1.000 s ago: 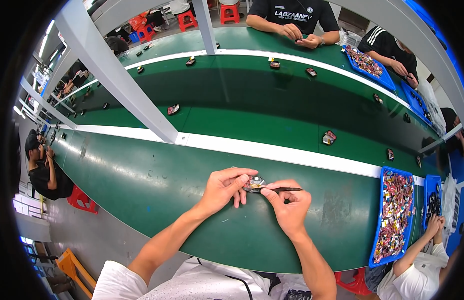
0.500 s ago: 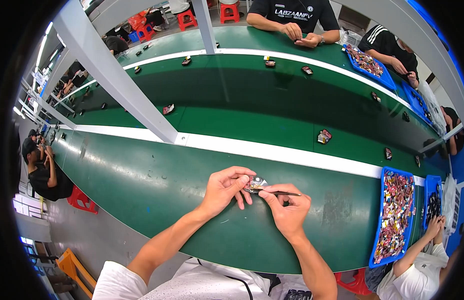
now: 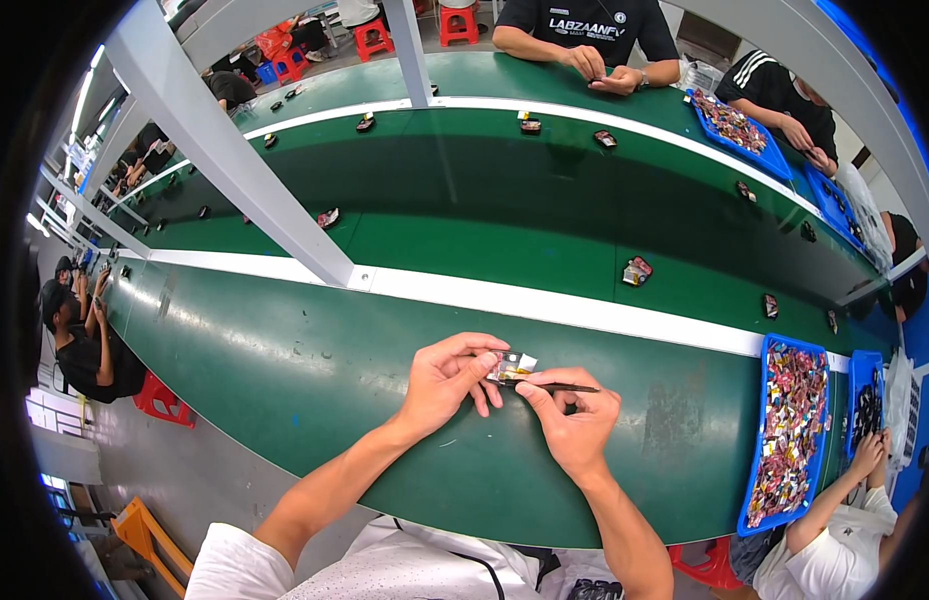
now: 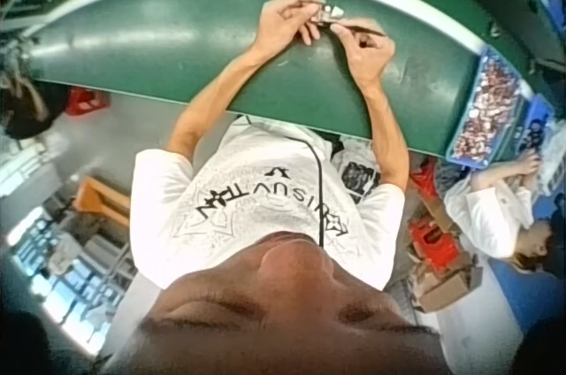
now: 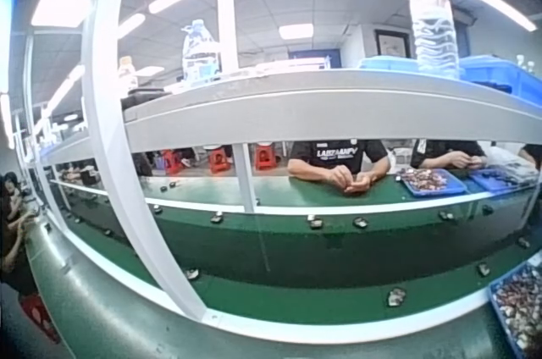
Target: Manually assemble and test small electronic components on a factory conveyor line.
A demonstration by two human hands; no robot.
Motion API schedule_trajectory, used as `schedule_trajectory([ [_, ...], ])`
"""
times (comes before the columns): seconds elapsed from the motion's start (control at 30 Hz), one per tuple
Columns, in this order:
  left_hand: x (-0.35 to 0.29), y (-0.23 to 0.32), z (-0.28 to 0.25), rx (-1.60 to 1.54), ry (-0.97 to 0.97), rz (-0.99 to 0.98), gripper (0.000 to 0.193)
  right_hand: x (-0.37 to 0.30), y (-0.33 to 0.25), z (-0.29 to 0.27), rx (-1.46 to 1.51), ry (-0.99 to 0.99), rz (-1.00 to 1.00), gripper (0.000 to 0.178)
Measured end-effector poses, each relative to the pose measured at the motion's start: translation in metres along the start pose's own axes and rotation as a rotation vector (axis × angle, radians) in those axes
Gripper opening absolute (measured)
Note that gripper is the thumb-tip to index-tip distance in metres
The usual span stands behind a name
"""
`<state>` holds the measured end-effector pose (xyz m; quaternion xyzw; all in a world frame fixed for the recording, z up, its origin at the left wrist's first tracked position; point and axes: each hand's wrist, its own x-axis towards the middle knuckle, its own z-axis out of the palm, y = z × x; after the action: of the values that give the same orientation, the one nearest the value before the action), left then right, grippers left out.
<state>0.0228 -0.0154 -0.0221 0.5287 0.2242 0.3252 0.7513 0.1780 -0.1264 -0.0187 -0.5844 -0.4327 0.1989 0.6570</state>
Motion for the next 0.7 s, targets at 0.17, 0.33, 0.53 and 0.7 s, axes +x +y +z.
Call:
schedule_trajectory([
  [0.17,-0.0005,0.0006,-0.0016,0.024,-0.014,0.000,0.022,0.0016,-0.0043,-0.0017,-0.053,-0.036,-0.046,0.011],
  [0.33,0.0003,0.0013,-0.0020,0.024,-0.005,-0.044,0.021,0.0009,-0.0059,0.0006,-0.106,-0.045,-0.090,0.012],
  [0.53,0.0001,0.0063,-0.0029,0.048,0.025,-0.064,0.021,0.0017,-0.0097,0.0010,-0.079,-0.016,-0.066,0.012],
  [0.7,-0.0007,0.0038,-0.0042,0.046,0.024,-0.058,0.021,0.0017,-0.0103,0.0021,-0.090,-0.023,-0.073,0.013],
])
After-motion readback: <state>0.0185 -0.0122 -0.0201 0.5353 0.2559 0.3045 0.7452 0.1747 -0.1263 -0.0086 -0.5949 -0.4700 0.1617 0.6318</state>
